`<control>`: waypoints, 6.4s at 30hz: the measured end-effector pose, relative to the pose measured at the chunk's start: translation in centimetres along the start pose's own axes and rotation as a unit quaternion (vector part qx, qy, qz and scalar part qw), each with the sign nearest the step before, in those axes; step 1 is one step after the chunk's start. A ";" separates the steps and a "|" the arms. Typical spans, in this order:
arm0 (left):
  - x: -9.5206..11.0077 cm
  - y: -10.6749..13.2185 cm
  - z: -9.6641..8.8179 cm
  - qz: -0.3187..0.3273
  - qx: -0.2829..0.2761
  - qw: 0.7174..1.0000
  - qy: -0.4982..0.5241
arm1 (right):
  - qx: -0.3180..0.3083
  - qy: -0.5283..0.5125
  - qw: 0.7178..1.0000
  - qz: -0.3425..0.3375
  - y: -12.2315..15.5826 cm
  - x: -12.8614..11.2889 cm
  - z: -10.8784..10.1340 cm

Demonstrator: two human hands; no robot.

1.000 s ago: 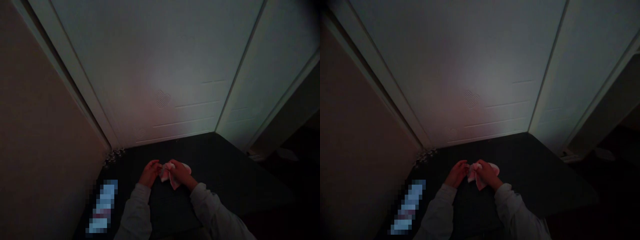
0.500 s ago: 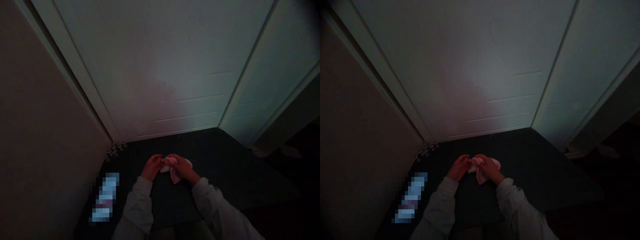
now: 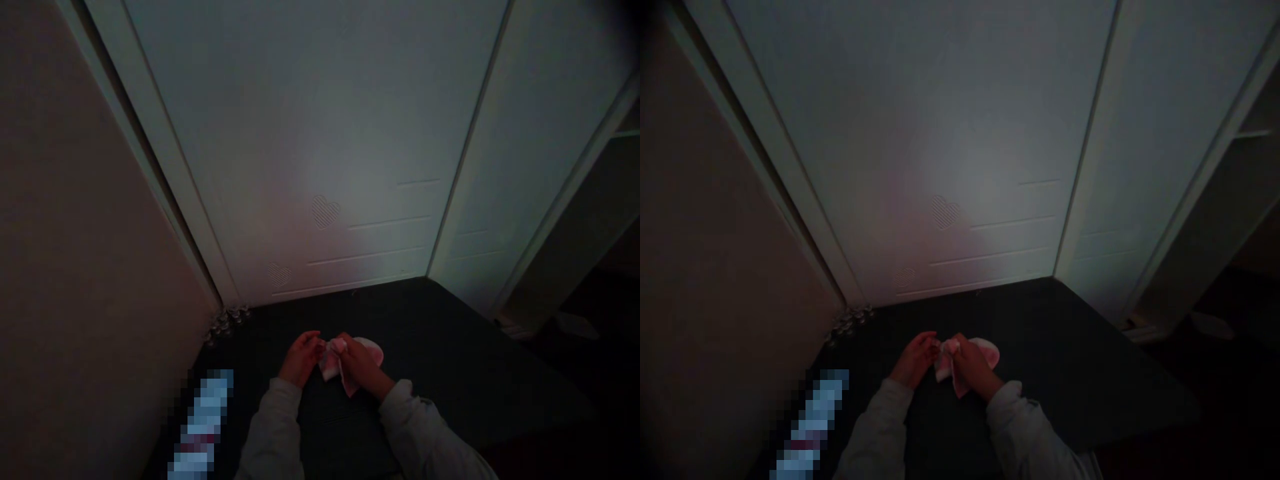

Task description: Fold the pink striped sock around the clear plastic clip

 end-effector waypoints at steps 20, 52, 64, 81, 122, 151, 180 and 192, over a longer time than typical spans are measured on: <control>-0.9 0.1 -0.7 0.067 0.103 0.992 -0.007 | 0.051 0.071 0.996 0.016 0.1 0.0 0.5; -0.1 1.6 -1.2 0.021 0.151 0.983 0.099 | -0.023 0.038 0.999 0.002 -2.6 -0.1 0.9; 0.1 1.7 -1.0 0.011 0.153 0.982 0.108 | -0.033 0.029 0.999 0.005 -2.6 0.3 0.7; -0.2 1.5 -1.4 0.035 0.126 0.987 0.093 | -0.041 0.049 0.998 0.014 -2.5 0.2 0.9; -0.8 -2.0 -1.0 0.066 0.116 0.989 0.067 | -0.009 0.001 0.999 0.045 -2.8 -1.0 0.9; -0.3 -2.7 -0.1 0.043 0.096 0.994 0.032 | -0.027 -0.008 0.999 0.042 -3.9 -0.4 0.4; 0.5 -2.6 0.4 -0.018 0.063 0.997 -0.028 | 0.083 -0.003 0.992 -0.098 -3.7 -0.8 -1.0; 0.5 -2.4 0.8 -0.024 0.037 0.999 -0.011 | 0.032 0.028 0.997 -0.058 -3.5 -0.9 -0.9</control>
Point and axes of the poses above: each hand's wrist, its own y-axis away from the middle knuckle, its own z-axis out of the palm, x = y × z, the point moved 3 cm from there along -y, towards the middle knuckle, and after that the axes turned 15 degrees about z, right-handed, at the moved point
